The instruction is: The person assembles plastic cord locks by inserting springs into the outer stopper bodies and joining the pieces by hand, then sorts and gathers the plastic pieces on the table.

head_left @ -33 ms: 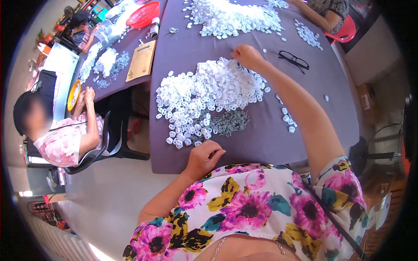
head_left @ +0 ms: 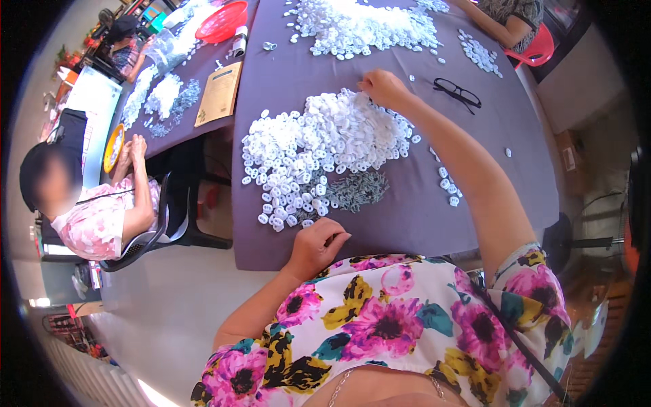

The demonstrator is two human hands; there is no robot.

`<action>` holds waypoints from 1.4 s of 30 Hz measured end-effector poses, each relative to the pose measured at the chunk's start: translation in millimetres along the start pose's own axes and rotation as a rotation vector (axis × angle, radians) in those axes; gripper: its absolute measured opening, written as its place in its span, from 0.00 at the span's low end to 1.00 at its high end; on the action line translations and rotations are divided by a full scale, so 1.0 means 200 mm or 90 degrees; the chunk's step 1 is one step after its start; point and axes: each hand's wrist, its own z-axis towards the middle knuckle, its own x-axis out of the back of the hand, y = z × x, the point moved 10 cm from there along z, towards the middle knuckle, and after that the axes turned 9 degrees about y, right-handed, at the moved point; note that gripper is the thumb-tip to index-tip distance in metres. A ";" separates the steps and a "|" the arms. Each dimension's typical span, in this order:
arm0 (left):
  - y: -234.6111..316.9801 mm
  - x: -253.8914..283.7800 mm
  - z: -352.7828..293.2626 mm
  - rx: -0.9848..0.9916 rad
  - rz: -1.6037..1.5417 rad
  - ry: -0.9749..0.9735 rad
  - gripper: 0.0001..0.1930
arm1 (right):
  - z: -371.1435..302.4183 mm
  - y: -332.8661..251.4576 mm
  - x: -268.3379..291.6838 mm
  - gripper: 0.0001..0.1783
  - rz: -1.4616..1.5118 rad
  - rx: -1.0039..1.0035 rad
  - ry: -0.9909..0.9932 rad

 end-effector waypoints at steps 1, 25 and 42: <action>-0.01 0.00 0.00 0.002 0.002 -0.001 0.05 | -0.01 -0.04 0.01 0.16 -0.001 0.046 0.024; -0.02 0.02 0.01 0.023 0.000 0.002 0.06 | 0.13 0.29 0.10 0.15 -0.114 0.011 0.130; -0.08 -0.03 0.00 -0.044 0.047 0.016 0.06 | -0.52 -0.32 0.11 0.10 -0.082 0.218 0.097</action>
